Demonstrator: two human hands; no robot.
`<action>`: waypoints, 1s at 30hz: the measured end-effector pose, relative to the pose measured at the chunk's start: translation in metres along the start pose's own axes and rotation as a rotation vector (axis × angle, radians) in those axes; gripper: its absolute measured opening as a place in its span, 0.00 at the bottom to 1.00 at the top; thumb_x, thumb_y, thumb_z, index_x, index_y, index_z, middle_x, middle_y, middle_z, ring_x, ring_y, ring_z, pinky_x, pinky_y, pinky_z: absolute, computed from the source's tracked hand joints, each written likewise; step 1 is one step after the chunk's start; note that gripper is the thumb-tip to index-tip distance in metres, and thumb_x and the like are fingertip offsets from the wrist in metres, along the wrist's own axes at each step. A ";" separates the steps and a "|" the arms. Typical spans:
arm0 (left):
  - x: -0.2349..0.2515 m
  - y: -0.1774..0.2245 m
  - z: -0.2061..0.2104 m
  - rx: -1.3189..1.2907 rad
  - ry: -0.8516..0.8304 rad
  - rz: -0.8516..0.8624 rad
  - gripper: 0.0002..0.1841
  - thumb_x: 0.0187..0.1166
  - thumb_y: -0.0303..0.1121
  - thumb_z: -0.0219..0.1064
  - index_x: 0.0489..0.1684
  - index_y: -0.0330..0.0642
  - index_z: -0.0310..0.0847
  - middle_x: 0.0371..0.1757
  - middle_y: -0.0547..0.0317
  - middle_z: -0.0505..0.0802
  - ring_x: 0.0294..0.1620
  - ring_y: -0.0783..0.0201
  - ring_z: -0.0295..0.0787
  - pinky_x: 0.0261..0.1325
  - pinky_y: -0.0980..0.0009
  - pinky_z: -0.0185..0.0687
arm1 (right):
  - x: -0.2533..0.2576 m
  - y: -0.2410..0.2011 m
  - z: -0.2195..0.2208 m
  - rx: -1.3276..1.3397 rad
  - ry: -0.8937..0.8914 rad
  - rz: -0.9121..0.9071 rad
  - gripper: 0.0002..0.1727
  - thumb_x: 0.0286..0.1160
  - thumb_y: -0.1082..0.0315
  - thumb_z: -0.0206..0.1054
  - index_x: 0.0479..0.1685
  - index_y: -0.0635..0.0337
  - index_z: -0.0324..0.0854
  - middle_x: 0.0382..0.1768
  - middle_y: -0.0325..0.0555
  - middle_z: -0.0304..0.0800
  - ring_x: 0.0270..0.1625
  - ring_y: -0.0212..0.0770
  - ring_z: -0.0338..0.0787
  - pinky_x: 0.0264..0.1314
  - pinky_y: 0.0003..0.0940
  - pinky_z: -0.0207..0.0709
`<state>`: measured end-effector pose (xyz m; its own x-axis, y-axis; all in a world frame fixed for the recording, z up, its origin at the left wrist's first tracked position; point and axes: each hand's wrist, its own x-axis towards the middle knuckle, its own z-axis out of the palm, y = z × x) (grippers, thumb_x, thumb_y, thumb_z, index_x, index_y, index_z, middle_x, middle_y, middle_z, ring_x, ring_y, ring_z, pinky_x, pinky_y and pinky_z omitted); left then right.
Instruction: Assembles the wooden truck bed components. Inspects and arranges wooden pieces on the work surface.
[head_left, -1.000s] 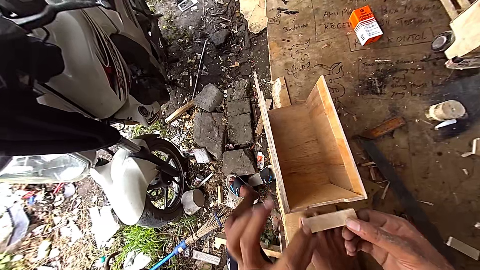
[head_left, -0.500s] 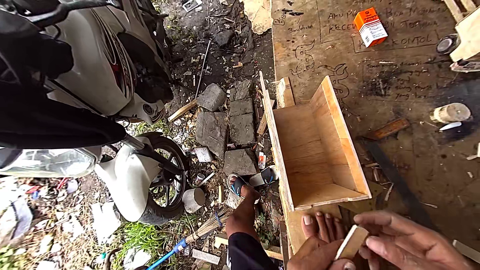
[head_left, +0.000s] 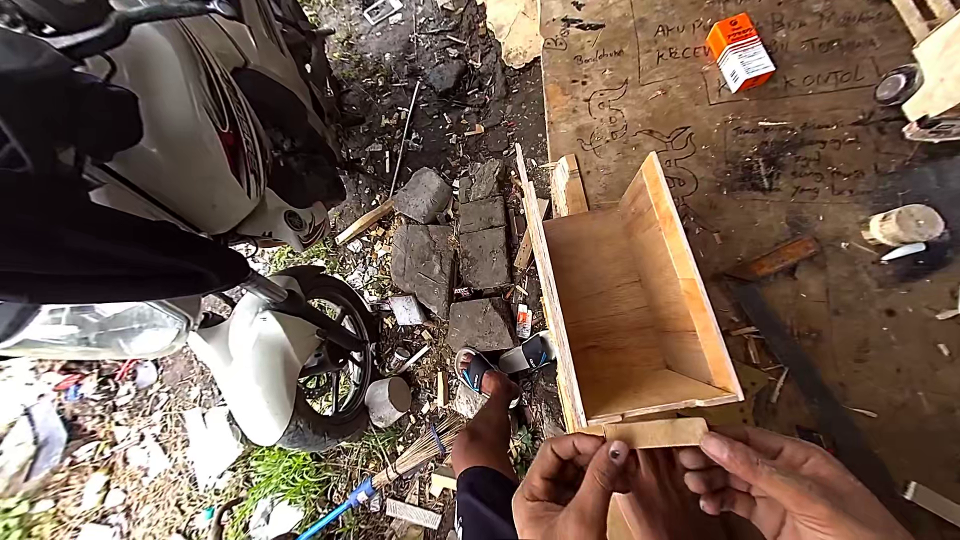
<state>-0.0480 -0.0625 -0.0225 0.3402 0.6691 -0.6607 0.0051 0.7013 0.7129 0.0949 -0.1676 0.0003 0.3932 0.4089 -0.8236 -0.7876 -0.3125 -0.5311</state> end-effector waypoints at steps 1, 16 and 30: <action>0.000 -0.002 0.001 -0.001 0.012 0.010 0.05 0.72 0.14 0.71 0.38 0.30 0.86 0.31 0.52 0.96 0.31 0.63 0.96 0.42 0.66 0.95 | 0.001 0.000 0.001 0.006 0.012 -0.007 0.12 0.85 0.79 0.56 0.40 0.61 0.86 0.34 0.43 0.99 0.34 0.35 0.97 0.42 0.29 0.93; -0.002 -0.011 -0.005 -0.016 -0.027 0.093 0.09 0.75 0.13 0.67 0.48 0.27 0.90 0.38 0.51 0.98 0.39 0.63 0.98 0.51 0.65 0.95 | 0.003 0.002 -0.003 0.055 -0.039 -0.069 0.15 0.88 0.78 0.53 0.42 0.61 0.88 0.36 0.44 0.99 0.36 0.37 0.98 0.45 0.30 0.93; 0.002 -0.008 -0.004 -0.033 -0.051 0.123 0.09 0.74 0.13 0.68 0.45 0.28 0.90 0.37 0.51 0.98 0.37 0.63 0.97 0.49 0.66 0.95 | 0.007 -0.001 0.000 0.028 -0.025 -0.090 0.14 0.87 0.78 0.53 0.41 0.62 0.87 0.33 0.43 0.98 0.33 0.36 0.97 0.42 0.30 0.93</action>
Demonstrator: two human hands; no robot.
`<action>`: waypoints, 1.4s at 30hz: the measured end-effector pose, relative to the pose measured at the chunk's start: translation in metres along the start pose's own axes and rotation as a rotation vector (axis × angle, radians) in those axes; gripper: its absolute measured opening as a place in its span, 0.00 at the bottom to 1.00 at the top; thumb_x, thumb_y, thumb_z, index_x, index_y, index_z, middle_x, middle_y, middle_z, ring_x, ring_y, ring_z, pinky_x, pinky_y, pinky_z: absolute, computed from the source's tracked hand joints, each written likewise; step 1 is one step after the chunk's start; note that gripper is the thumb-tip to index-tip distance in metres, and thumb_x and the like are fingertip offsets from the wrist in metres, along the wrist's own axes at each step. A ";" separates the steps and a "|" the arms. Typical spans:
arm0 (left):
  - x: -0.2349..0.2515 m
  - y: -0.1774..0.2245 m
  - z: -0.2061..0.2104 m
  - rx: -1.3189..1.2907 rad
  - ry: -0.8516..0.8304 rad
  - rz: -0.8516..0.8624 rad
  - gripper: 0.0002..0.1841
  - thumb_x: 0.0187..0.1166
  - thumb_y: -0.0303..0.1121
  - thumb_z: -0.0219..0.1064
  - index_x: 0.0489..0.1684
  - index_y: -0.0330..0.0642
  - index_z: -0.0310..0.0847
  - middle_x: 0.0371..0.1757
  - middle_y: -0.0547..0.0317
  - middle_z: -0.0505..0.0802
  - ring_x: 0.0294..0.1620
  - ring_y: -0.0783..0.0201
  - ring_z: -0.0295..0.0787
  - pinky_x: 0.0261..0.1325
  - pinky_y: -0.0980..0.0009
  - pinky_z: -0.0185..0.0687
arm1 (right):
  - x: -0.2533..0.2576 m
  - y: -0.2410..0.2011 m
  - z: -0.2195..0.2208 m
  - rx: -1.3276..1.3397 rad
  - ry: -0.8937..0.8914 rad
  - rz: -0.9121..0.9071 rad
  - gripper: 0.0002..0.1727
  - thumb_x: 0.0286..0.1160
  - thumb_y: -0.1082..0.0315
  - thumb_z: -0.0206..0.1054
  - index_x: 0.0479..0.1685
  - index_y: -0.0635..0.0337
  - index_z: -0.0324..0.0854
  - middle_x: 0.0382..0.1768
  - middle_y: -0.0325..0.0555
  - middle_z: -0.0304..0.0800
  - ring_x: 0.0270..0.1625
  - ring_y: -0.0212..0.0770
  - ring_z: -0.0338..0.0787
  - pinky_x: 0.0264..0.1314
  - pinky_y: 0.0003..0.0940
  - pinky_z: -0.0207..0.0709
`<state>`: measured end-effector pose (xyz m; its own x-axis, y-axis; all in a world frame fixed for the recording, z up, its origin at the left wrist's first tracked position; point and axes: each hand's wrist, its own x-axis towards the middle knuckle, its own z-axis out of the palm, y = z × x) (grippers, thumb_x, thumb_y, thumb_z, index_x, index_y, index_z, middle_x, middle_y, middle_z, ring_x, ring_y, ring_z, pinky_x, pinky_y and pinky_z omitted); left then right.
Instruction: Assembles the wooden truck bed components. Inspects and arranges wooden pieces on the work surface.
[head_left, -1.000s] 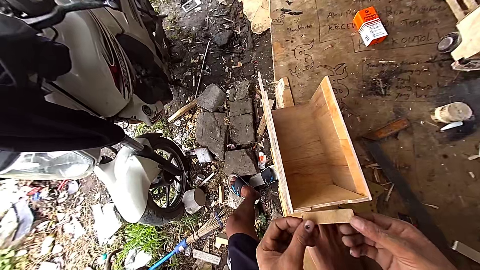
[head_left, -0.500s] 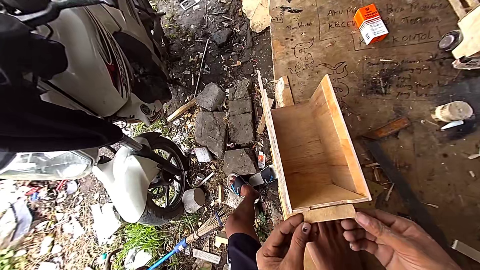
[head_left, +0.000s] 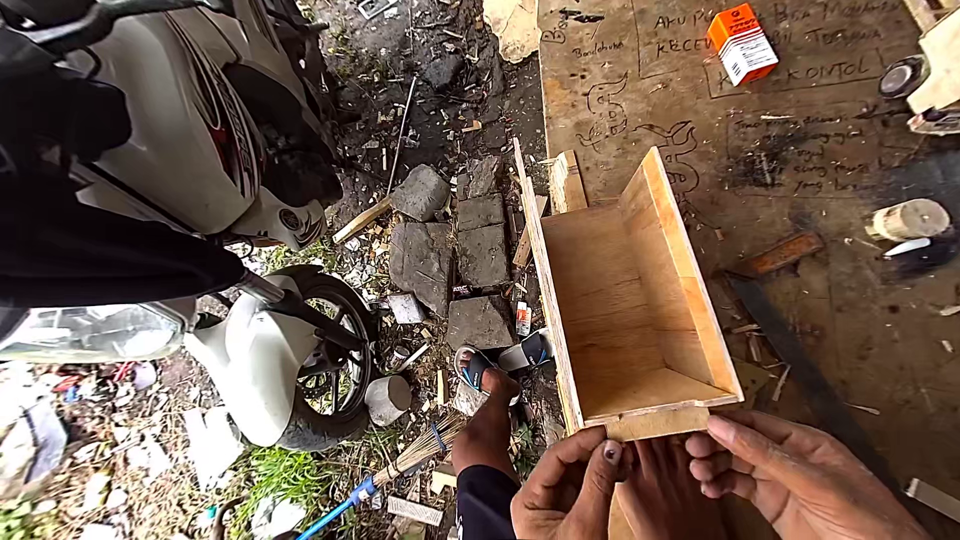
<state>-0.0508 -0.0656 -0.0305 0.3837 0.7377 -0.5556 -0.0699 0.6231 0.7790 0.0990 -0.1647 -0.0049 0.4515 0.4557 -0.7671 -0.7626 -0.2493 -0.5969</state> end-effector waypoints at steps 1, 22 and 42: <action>0.000 0.000 0.000 -0.001 0.002 -0.002 0.08 0.74 0.13 0.68 0.45 0.28 0.90 0.37 0.51 0.97 0.37 0.63 0.97 0.48 0.66 0.94 | 0.000 0.000 0.000 -0.003 0.002 -0.001 0.14 0.87 0.78 0.53 0.40 0.62 0.87 0.32 0.43 0.98 0.33 0.36 0.97 0.42 0.30 0.93; -0.011 0.002 -0.006 0.271 -0.188 0.084 0.18 0.72 0.22 0.75 0.58 0.23 0.82 0.56 0.51 0.92 0.53 0.64 0.93 0.60 0.63 0.92 | -0.017 0.006 -0.017 -0.268 -0.215 -0.342 0.10 0.80 0.76 0.64 0.48 0.53 0.89 0.43 0.33 0.97 0.44 0.33 0.97 0.51 0.33 0.93; -0.016 -0.001 0.002 -0.134 -0.432 -0.309 0.23 0.95 0.32 0.41 0.57 0.33 0.87 0.49 0.54 0.98 0.50 0.63 0.97 0.62 0.63 0.91 | -0.019 0.010 -0.022 -0.650 -0.144 -0.638 0.08 0.74 0.71 0.75 0.42 0.68 0.90 0.37 0.44 0.84 0.39 0.23 0.82 0.40 0.15 0.78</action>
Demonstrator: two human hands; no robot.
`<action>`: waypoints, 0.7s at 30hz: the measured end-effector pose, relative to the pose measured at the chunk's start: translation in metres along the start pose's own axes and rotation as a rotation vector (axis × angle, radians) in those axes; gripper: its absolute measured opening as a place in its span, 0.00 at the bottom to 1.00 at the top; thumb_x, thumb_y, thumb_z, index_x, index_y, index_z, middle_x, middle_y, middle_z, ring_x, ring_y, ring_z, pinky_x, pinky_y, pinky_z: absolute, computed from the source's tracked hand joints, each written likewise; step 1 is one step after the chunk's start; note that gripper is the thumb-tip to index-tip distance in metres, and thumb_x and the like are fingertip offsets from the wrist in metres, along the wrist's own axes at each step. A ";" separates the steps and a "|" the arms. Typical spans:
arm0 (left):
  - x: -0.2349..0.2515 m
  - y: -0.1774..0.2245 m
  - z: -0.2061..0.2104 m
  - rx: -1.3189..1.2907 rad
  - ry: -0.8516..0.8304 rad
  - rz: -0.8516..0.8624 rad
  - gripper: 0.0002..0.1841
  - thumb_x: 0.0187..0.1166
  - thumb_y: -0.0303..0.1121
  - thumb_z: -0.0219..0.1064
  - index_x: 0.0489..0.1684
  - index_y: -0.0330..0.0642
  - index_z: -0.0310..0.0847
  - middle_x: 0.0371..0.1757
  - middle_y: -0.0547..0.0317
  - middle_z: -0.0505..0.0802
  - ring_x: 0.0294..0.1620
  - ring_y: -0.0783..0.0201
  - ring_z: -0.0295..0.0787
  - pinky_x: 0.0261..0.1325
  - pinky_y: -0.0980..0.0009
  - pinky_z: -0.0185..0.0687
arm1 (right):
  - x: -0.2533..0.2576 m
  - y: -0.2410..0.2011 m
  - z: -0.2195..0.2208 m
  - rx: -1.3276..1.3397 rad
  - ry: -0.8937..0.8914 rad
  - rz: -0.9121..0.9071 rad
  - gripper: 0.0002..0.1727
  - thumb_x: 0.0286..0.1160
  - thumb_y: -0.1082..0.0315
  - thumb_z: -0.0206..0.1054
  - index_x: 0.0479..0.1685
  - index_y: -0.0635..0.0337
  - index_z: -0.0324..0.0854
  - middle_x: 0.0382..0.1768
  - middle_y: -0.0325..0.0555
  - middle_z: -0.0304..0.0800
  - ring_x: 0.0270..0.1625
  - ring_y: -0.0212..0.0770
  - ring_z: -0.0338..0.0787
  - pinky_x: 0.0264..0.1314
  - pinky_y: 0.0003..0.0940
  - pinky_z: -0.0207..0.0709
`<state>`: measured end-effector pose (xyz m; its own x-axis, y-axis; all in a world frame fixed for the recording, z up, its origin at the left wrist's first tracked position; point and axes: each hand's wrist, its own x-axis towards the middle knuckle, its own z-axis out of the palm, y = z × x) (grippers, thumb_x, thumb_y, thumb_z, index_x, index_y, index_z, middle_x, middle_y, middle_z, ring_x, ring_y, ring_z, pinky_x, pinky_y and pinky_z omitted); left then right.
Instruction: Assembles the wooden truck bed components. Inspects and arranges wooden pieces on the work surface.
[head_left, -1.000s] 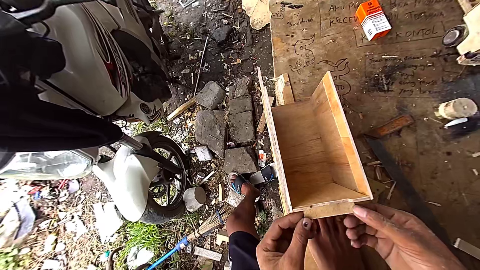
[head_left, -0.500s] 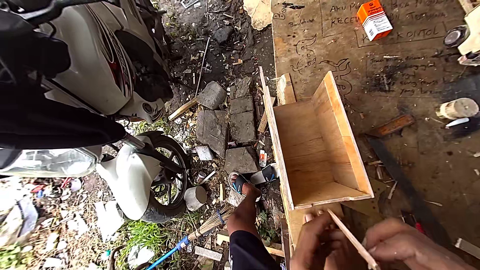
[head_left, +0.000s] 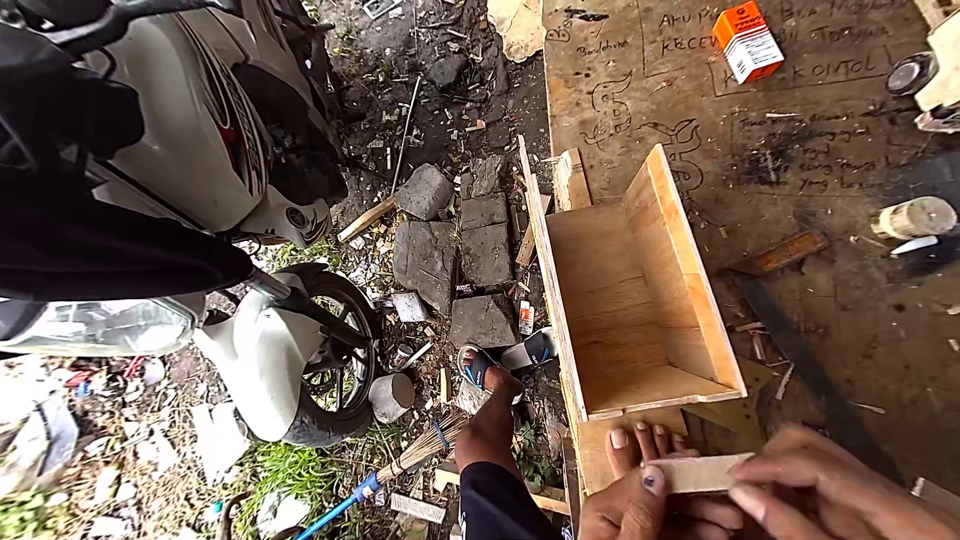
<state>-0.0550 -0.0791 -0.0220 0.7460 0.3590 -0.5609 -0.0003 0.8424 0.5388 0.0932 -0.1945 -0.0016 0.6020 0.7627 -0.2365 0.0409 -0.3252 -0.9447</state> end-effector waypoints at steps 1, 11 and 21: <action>0.001 0.000 -0.001 0.010 0.007 0.001 0.23 0.96 0.32 0.41 0.55 0.31 0.86 0.47 0.51 0.99 0.49 0.61 0.98 0.61 0.62 0.91 | 0.000 0.003 0.000 0.029 0.047 0.032 0.06 0.74 0.72 0.74 0.41 0.68 0.89 0.37 0.40 0.84 0.38 0.21 0.82 0.40 0.15 0.78; 0.005 0.003 -0.007 0.118 0.113 0.096 0.17 0.94 0.29 0.49 0.47 0.34 0.87 0.42 0.52 0.99 0.43 0.62 0.98 0.55 0.64 0.93 | 0.006 -0.015 0.008 0.450 0.147 0.422 0.14 0.76 0.84 0.58 0.46 0.60 0.87 0.38 0.31 0.96 0.35 0.27 0.93 0.41 0.24 0.89; 0.001 0.000 -0.010 0.078 0.126 0.121 0.16 0.91 0.27 0.54 0.67 0.29 0.81 0.50 0.51 0.98 0.45 0.62 0.98 0.55 0.64 0.94 | 0.006 -0.016 0.005 0.469 0.149 0.450 0.16 0.78 0.84 0.55 0.47 0.62 0.88 0.37 0.33 0.97 0.36 0.28 0.94 0.45 0.25 0.90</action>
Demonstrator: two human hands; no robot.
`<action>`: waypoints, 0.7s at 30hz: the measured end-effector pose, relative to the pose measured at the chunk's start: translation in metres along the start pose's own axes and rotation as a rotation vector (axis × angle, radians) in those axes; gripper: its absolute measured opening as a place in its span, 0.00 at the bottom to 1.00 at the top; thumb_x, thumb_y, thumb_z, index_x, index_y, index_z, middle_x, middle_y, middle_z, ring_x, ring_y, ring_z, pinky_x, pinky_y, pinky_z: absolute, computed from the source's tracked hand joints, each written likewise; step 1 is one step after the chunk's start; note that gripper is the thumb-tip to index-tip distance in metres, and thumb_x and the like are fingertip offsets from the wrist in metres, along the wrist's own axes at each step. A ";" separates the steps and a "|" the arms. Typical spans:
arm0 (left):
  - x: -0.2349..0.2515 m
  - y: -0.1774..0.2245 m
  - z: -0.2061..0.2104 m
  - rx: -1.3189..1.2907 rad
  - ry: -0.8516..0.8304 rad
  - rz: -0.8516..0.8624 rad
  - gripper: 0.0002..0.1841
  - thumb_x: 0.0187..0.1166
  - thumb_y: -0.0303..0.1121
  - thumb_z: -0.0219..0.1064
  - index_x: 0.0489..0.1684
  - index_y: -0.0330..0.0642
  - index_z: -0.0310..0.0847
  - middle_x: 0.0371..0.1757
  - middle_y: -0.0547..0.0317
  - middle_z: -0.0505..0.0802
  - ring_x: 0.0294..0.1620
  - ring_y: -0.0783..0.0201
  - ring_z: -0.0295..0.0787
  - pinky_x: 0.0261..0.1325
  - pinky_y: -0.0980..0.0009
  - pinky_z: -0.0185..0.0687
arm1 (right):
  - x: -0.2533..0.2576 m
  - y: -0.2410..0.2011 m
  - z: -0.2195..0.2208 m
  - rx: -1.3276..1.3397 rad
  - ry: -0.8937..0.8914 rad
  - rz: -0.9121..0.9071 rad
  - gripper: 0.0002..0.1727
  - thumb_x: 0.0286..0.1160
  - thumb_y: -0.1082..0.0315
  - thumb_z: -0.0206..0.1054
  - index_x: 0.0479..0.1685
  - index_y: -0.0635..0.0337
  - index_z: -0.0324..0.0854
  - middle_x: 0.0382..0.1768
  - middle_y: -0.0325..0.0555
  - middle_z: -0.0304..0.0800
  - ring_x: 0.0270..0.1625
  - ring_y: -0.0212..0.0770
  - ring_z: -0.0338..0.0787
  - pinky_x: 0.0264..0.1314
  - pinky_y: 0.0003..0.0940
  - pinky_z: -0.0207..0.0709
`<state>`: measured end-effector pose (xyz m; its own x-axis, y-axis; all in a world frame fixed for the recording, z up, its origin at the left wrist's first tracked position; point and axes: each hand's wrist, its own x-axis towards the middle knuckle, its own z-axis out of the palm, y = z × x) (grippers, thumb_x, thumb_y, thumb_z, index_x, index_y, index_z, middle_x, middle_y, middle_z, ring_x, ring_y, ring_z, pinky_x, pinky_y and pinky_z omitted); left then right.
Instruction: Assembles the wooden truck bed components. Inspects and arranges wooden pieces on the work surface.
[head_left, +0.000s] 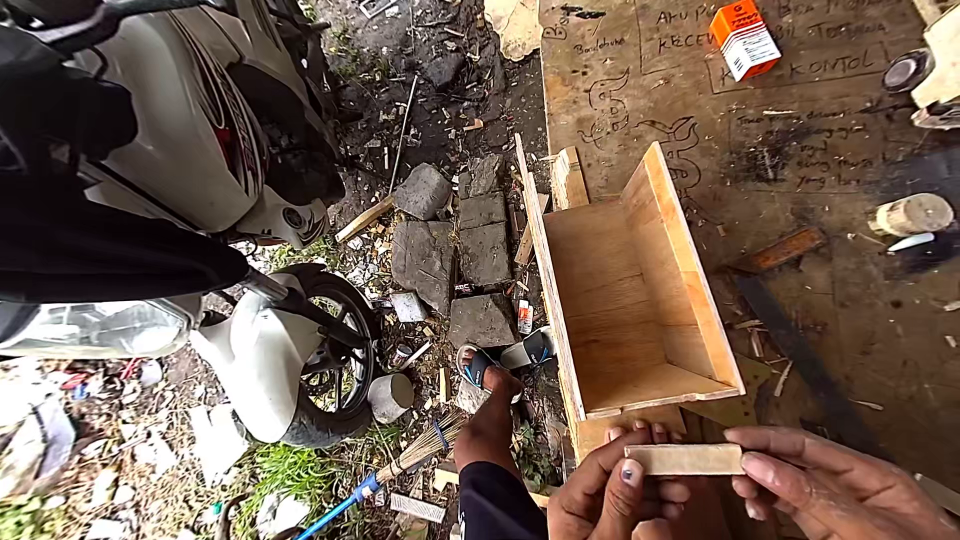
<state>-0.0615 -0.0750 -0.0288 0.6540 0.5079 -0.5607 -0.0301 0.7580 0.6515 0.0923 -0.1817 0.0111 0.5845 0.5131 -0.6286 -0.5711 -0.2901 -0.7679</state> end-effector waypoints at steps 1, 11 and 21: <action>-0.001 0.000 -0.001 -0.003 0.005 0.005 0.15 0.90 0.25 0.54 0.67 0.28 0.81 0.51 0.51 0.97 0.46 0.61 0.98 0.55 0.63 0.94 | 0.000 -0.001 0.001 0.004 0.007 0.001 0.16 0.78 0.85 0.55 0.47 0.62 0.88 0.36 0.32 0.97 0.36 0.28 0.94 0.45 0.25 0.90; -0.002 0.002 -0.008 -0.015 0.028 0.059 0.13 0.86 0.21 0.60 0.61 0.31 0.86 0.50 0.51 0.97 0.47 0.62 0.97 0.57 0.63 0.94 | -0.002 -0.012 0.017 0.024 0.133 0.032 0.18 0.77 0.86 0.51 0.43 0.61 0.87 0.31 0.29 0.95 0.32 0.25 0.93 0.43 0.21 0.88; -0.002 -0.001 -0.010 -0.018 0.086 0.069 0.09 0.82 0.20 0.64 0.52 0.32 0.89 0.43 0.53 0.97 0.40 0.65 0.96 0.52 0.65 0.93 | 0.001 -0.006 0.003 0.078 0.048 0.054 0.16 0.79 0.85 0.53 0.42 0.59 0.87 0.33 0.35 0.96 0.33 0.29 0.94 0.44 0.23 0.89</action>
<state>-0.0705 -0.0723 -0.0339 0.5829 0.5914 -0.5572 -0.0864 0.7270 0.6812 0.0951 -0.1772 0.0152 0.5773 0.4586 -0.6756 -0.6449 -0.2513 -0.7217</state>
